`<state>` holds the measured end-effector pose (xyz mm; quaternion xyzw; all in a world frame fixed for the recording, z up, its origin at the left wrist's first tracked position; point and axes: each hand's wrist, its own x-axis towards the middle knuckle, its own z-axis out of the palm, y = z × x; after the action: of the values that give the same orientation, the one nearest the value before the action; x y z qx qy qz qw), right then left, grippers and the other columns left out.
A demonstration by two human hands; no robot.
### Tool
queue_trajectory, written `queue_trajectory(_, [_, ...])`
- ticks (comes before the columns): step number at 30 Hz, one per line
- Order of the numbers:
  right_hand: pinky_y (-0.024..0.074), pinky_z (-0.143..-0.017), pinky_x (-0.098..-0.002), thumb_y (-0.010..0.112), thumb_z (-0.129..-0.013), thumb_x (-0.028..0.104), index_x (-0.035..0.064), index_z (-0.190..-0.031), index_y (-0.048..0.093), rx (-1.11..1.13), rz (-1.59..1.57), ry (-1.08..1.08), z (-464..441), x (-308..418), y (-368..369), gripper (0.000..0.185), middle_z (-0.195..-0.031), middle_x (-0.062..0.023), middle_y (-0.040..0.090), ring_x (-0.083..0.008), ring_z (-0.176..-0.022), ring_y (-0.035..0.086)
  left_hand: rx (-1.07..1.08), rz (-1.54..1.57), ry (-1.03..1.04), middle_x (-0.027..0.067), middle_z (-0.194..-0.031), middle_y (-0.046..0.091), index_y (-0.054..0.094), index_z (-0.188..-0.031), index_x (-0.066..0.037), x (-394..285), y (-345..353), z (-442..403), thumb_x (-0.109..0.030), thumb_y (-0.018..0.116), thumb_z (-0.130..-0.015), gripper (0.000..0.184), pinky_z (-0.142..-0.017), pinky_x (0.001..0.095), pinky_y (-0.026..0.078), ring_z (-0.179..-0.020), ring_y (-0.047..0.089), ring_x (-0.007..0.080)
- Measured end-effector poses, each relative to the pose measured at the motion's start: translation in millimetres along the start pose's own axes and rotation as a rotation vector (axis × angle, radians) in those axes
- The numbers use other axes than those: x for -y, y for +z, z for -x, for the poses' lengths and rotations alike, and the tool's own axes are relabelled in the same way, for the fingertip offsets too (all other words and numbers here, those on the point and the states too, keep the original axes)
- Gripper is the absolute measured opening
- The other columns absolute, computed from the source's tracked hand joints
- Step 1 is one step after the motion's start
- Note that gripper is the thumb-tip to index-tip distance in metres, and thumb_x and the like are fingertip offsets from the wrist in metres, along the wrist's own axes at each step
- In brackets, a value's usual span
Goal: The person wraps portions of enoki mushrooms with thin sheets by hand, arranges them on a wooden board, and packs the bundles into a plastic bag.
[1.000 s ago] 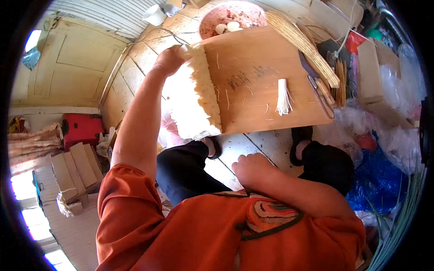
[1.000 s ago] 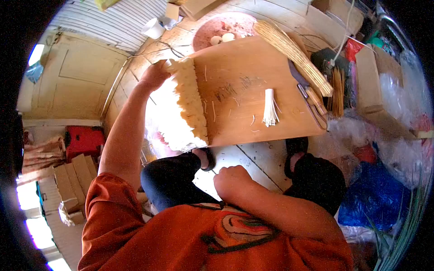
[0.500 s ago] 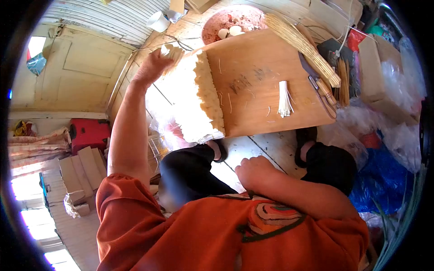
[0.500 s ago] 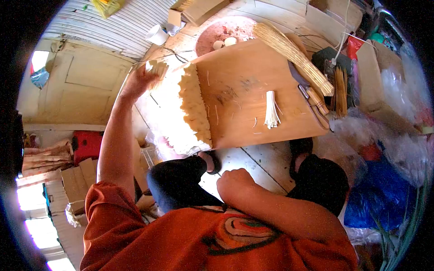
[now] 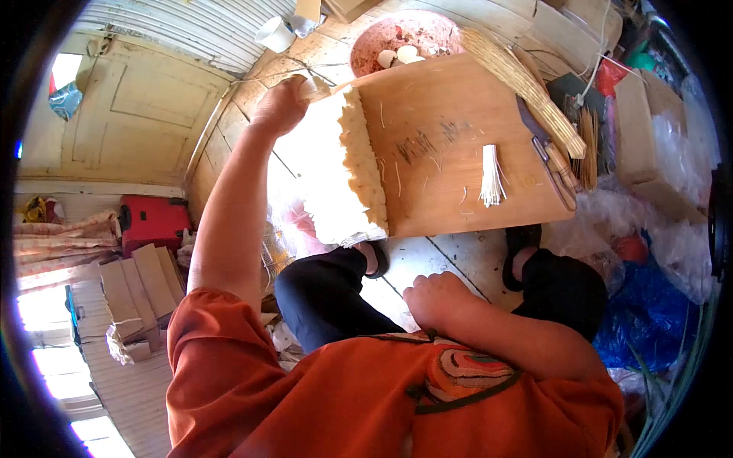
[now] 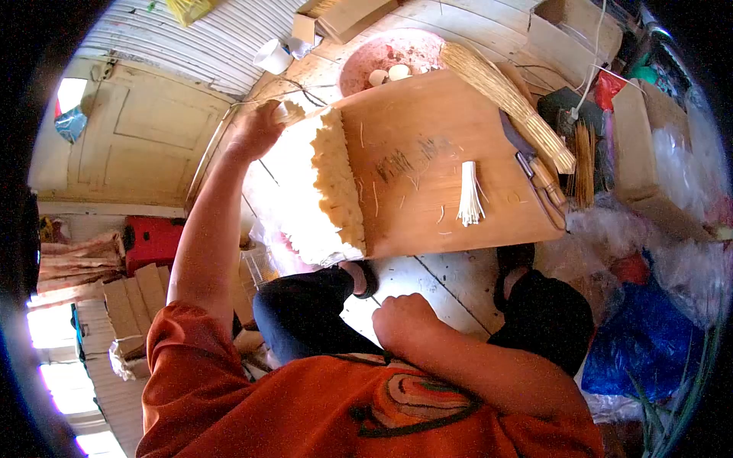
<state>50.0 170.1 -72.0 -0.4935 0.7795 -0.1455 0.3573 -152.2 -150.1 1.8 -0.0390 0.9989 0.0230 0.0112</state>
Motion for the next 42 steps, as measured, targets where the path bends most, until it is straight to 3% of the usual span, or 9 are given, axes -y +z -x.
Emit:
queue_trajectory(2, [0.0545, -0.066, -0.0433, 0.055, -0.082, 0.014, 0.0050, -0.086, 0.071, -0.054, -0.031, 0.020, -2.0, -1.0, 4.2, 0.019, -0.091, -0.0152, 0.069, -0.0287, -0.081, 0.069, 0.023, -0.005, -0.040, 0.0169, -0.108, 0.067, 0.062, -0.114, -0.011, -1.6, 15.1, -7.8, -0.017, 0.056, -0.086, 0.030, -0.090, 0.0431, 0.049, -0.103, 0.063, 0.0331])
queue_trajectory(5, [0.0545, -0.067, -0.0432, 0.055, -0.083, 0.014, 0.0051, -0.087, 0.071, -0.060, -0.043, 0.018, -1.8, -2.8, 6.0, 0.019, -0.092, -0.0152, 0.069, -0.0284, -0.082, 0.069, 0.126, 0.100, -0.056, 0.0143, -0.108, 0.068, 0.063, -0.117, -0.012, -0.1, 30.1, -8.6, -0.019, 0.068, -0.077, 0.041, -0.090, 0.0378, 0.049, -0.103, 0.064, 0.0297])
queue_trajectory(8, [0.0544, -0.067, -0.0418, 0.055, -0.084, 0.017, 0.0065, -0.089, 0.068, -0.031, -0.009, 0.001, 2.1, -1.7, -1.2, 0.018, -0.090, -0.0144, 0.067, -0.0296, -0.081, 0.068, 0.106, 0.372, 0.005, 0.0144, -0.111, 0.068, 0.062, -0.120, -0.011, 28.4, 47.0, -16.3, -0.017, 0.067, -0.076, 0.045, -0.093, 0.0366, 0.049, -0.106, 0.063, 0.0290])
queue_trajectory(15, [0.0543, -0.068, -0.0416, 0.055, -0.083, 0.014, 0.0051, -0.086, 0.071, -0.036, -0.007, 0.015, 1.1, 2.1, 1.2, 0.018, -0.092, -0.0141, 0.069, -0.0278, -0.082, 0.069, 0.196, 0.319, 0.049, 0.0158, -0.119, 0.064, 0.061, -0.123, -0.010, 14.9, 26.1, 6.6, -0.016, 0.064, -0.075, 0.048, -0.097, 0.0363, 0.048, -0.110, 0.061, 0.0294])
queue_trajectory(21, [0.0543, -0.068, -0.0412, 0.056, -0.082, 0.014, 0.0063, -0.088, 0.071, -0.015, 0.043, -0.001, 2.8, 3.8, 2.3, 0.017, -0.092, -0.0132, 0.068, -0.0271, -0.082, 0.068, -0.200, 0.197, 0.125, 0.0152, -0.110, 0.066, 0.066, -0.111, -0.008, 0.4, 20.0, 32.8, -0.015, 0.063, -0.077, 0.035, -0.093, 0.0378, 0.049, -0.104, 0.063, 0.0288])
queue_trajectory(25, [0.0544, -0.069, -0.0404, 0.057, -0.082, 0.014, 0.0068, -0.089, 0.071, -0.040, 0.070, -0.014, 4.4, 5.3, 2.6, 0.017, -0.092, -0.0130, 0.069, -0.0267, -0.084, 0.069, -0.028, 0.107, -0.033, 0.0102, -0.096, 0.068, 0.068, -0.098, -0.007, -16.9, 14.4, 56.3, -0.015, 0.069, -0.079, 0.021, -0.081, 0.0356, 0.054, -0.086, 0.067, 0.0241])
queue_trajectory(29, [0.0545, -0.070, -0.0406, 0.058, -0.082, 0.015, 0.0064, -0.089, 0.071, -0.027, 0.058, -0.005, 3.1, 4.7, 2.5, 0.017, -0.093, -0.0132, 0.069, -0.0272, -0.085, 0.069, 0.091, 0.089, -0.049, 0.0120, -0.099, 0.068, 0.069, -0.111, -0.011, -8.4, 33.3, 58.5, -0.020, 0.070, -0.079, 0.033, -0.087, 0.0383, 0.051, -0.094, 0.066, 0.0255])
queue_trajectory(35, [0.0546, -0.069, -0.0417, 0.056, -0.082, 0.013, 0.0054, -0.089, 0.071, -0.030, 0.025, -0.015, 2.3, 3.4, 1.8, 0.018, -0.093, -0.0149, 0.069, -0.0281, -0.084, 0.069, 0.202, -0.050, -0.028, 0.0106, -0.101, 0.068, 0.068, -0.113, -0.012, -13.6, 25.4, 46.9, -0.022, 0.072, -0.076, 0.039, -0.085, 0.0378, 0.052, -0.096, 0.065, 0.0253])
queue_trajectory(42, [0.0544, -0.069, -0.0420, 0.056, -0.082, 0.013, 0.0048, -0.088, 0.071, -0.030, 0.030, -0.009, 2.6, 3.8, 0.6, 0.018, -0.091, -0.0151, 0.069, -0.0279, -0.082, 0.069, 0.183, -0.124, 0.009, 0.0107, -0.094, 0.067, 0.068, -0.102, -0.008, -16.2, 27.1, 45.1, -0.026, 0.073, -0.076, 0.032, -0.083, 0.0386, 0.052, -0.092, 0.064, 0.0253])
